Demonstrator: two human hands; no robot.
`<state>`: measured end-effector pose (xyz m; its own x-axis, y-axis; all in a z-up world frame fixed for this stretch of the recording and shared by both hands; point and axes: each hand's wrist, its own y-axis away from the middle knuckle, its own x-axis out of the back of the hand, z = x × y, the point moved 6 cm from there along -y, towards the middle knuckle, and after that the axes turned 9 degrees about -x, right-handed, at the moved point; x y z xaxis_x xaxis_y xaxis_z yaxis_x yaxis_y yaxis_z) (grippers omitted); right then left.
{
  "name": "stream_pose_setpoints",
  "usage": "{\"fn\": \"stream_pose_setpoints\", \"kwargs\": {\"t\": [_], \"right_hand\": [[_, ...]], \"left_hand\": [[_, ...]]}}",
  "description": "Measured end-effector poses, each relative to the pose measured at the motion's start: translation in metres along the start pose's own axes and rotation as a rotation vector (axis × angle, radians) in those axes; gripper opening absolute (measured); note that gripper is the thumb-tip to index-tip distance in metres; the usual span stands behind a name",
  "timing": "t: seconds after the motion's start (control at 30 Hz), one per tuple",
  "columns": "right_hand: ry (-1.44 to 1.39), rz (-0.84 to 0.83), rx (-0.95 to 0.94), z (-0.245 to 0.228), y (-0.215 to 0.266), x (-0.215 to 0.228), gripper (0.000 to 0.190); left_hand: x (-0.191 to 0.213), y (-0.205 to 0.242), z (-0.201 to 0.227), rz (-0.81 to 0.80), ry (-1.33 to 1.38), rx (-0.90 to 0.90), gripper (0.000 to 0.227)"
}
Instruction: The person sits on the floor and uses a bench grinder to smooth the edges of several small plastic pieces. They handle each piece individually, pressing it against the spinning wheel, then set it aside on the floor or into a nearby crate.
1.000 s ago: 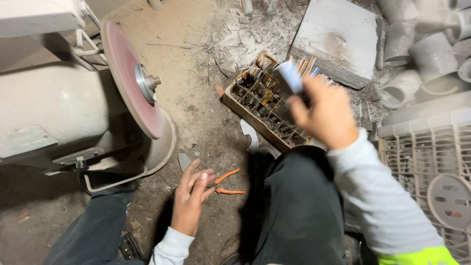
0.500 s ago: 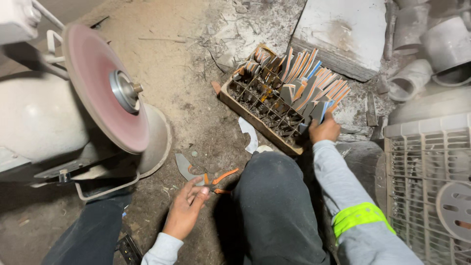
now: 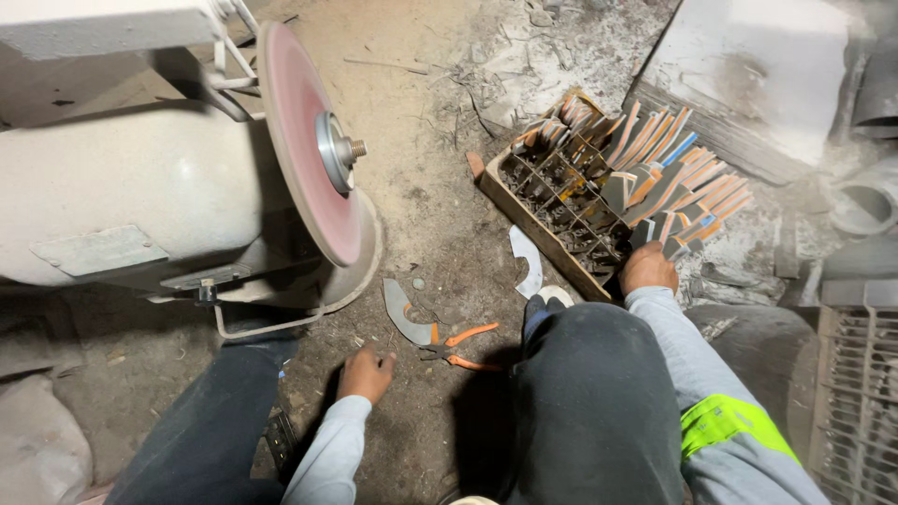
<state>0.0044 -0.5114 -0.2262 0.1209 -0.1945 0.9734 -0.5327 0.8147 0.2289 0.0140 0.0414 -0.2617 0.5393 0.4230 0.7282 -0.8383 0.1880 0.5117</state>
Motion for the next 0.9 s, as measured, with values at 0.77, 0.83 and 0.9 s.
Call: {"fn": "stream_pose_setpoints", "kwargs": {"t": [0.77,0.83,0.9], "right_hand": [[-0.006,-0.137,0.205,0.008,0.086,0.122,0.046],[-0.233,0.025,0.34,-0.02,0.104,0.198,0.046],[-0.521,0.128,0.517,-0.052,0.137,0.272,0.041]], "left_hand": [[-0.045,-0.071,0.018,0.256,0.172,0.187,0.042],[-0.024,-0.055,0.063,0.17,0.057,0.008,0.033],[0.012,-0.027,0.118,0.17,0.024,-0.232,0.028]]}}
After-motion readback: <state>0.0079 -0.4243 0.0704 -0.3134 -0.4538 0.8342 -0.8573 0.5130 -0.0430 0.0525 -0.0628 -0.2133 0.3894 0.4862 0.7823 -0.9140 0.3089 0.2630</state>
